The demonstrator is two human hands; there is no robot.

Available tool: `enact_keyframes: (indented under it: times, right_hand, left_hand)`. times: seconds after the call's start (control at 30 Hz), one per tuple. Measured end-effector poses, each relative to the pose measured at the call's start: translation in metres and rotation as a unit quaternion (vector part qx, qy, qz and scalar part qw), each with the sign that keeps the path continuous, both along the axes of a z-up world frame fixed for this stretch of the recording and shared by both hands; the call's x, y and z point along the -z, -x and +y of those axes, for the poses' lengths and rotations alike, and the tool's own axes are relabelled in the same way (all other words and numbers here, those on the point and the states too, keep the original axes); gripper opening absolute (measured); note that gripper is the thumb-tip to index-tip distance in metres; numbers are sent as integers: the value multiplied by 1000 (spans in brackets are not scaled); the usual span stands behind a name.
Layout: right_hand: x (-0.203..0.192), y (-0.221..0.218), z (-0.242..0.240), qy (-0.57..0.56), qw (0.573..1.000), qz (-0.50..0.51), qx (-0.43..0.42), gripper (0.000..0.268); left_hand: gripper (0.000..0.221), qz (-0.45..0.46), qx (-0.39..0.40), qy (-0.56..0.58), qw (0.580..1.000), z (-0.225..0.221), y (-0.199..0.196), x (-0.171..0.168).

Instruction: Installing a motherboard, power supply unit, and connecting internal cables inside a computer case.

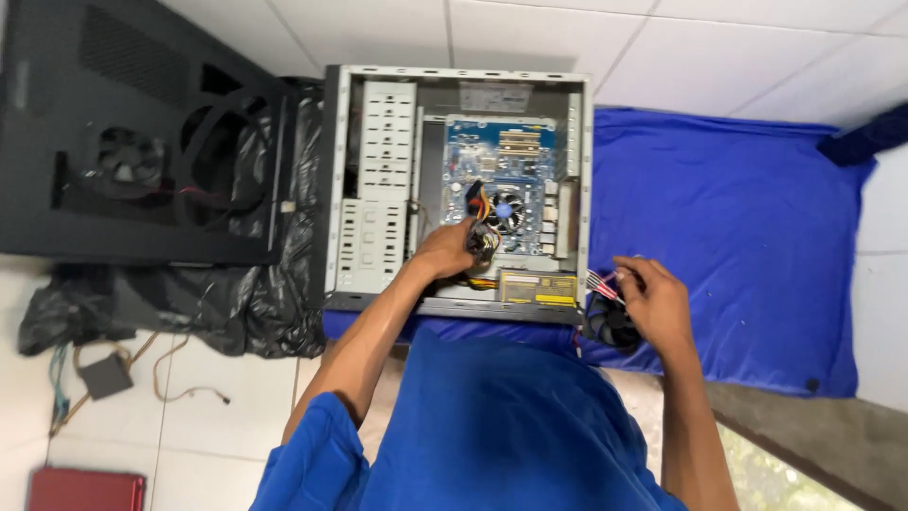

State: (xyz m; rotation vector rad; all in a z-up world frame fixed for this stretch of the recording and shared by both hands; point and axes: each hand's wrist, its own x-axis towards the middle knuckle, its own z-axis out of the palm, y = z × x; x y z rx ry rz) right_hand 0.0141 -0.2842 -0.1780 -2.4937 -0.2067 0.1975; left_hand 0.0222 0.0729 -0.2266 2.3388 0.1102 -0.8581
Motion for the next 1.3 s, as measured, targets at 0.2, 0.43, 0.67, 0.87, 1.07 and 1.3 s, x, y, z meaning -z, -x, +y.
enact_keyframes:
  times: [0.2,0.43,0.67,0.87,1.07,1.3]
  right_hand:
    - [-44,-12,63,-106,991,-37,-70,25]
    - [-35,-16,139,-206,947,188,-161,58]
    - [-14,-28,166,-365,895,256,-29,44]
    - [2,-61,187,-252,948,157,-117,40]
    - [55,-107,223,-110,964,227,-85,34]
    - [223,-159,244,139,961,183,-152,14]
  left_hand:
    - [67,-187,57,-171,966,-14,31,-53]
    - [58,-264,-10,-21,964,-21,60,-23]
    - [69,-211,-75,94,970,-24,73,-29]
    - [68,-92,-167,221,957,-1,63,-58]
    - [70,33,-190,176,965,7,37,-102]
    - [77,133,-243,196,941,-13,10,2]
